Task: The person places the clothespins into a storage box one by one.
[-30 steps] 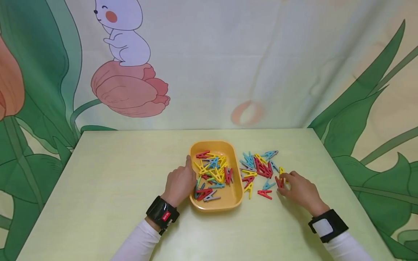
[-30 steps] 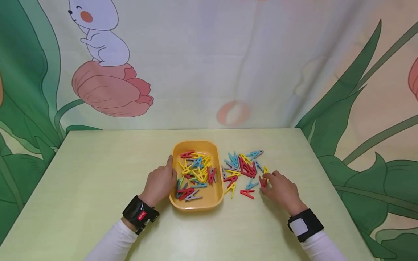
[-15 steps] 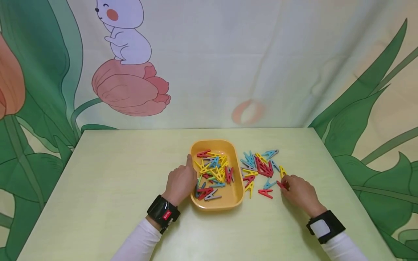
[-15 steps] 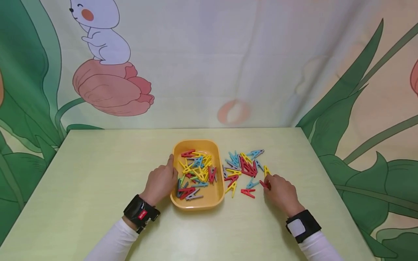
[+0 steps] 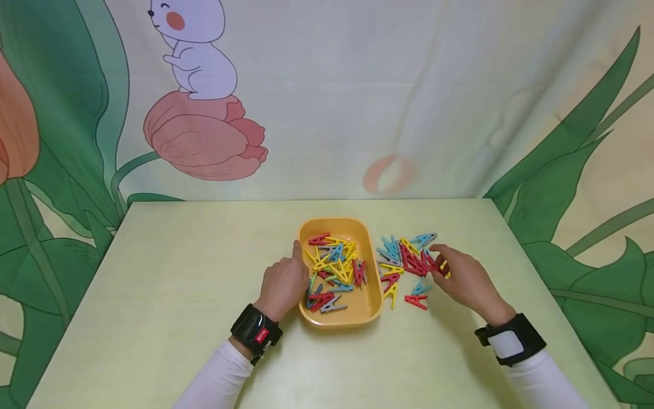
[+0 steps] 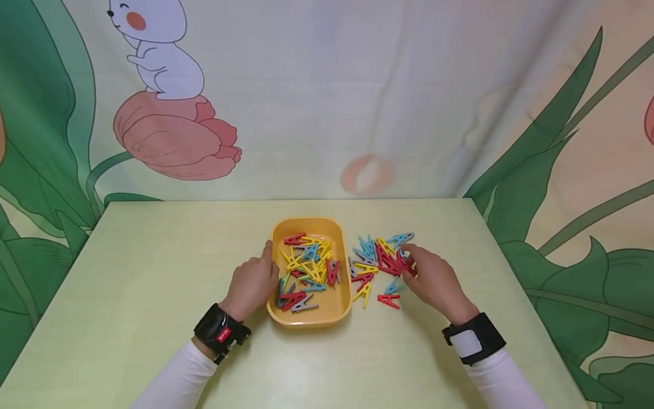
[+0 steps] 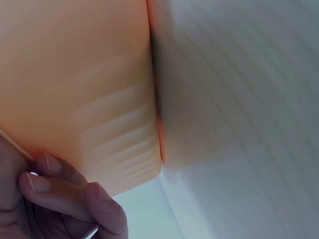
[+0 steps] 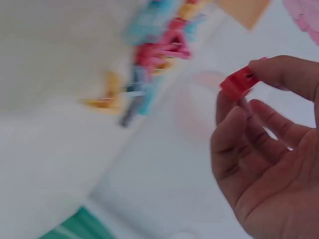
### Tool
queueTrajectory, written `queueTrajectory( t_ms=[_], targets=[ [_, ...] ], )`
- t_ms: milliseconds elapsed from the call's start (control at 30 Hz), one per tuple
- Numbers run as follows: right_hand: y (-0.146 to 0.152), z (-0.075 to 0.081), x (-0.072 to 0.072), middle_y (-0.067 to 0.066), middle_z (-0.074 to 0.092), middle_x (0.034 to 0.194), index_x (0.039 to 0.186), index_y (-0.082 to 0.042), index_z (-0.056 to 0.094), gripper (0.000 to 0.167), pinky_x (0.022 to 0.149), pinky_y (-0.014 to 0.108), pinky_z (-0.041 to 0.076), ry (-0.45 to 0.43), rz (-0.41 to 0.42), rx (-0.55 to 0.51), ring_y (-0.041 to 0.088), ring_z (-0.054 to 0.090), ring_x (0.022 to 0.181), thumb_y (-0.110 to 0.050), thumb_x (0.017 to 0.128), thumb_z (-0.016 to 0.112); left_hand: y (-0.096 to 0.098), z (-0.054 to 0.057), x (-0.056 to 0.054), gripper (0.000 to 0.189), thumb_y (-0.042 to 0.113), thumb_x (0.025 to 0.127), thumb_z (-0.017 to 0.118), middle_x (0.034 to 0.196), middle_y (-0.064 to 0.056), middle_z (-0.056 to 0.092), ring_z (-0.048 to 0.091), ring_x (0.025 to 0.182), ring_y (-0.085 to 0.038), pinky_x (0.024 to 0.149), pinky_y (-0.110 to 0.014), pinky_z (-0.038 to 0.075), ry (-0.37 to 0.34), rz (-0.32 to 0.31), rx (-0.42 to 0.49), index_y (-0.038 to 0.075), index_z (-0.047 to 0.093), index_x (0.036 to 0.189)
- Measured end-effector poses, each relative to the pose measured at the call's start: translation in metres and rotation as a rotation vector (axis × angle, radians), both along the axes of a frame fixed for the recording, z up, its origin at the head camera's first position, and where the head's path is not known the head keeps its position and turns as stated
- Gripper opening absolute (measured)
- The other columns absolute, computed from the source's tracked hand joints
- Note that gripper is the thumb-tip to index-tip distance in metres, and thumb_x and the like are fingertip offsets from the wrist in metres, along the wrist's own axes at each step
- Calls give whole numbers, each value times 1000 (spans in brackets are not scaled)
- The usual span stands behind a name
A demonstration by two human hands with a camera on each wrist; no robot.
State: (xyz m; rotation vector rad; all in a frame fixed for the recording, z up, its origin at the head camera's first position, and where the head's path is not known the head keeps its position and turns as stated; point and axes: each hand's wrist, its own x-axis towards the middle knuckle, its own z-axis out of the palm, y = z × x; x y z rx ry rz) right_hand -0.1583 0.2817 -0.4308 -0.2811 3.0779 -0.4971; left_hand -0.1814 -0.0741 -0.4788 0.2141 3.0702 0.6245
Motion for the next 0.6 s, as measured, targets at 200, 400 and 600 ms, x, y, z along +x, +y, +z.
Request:
queueTrajectory(
  t_ms=[200,400,600],
  targets=[
    [-38,29,-13,6,68,100,126,-9,62,42,66,30,51,74,98,-38,21,62,84,-23,88,73,0,1,0,59,20,99,49,59,-5,53,51,51,-20,45,-31,33,-13,2,11,-4,31,150],
    [-81,43,-25,4,67,102,126,-10,63,40,69,31,52,123,182,-60,21,62,85,-22,88,72,-2,-2,0,59,18,98,49,58,-5,52,51,50,-20,44,-31,33,0,4,13,-5,32,150],
    [-115,40,-35,2,68,107,126,-13,63,39,72,30,52,136,267,-46,18,62,85,-21,89,72,-3,-1,-2,58,19,98,49,59,-6,54,51,50,-20,45,-31,34,2,3,20,-5,34,149]
  ],
)
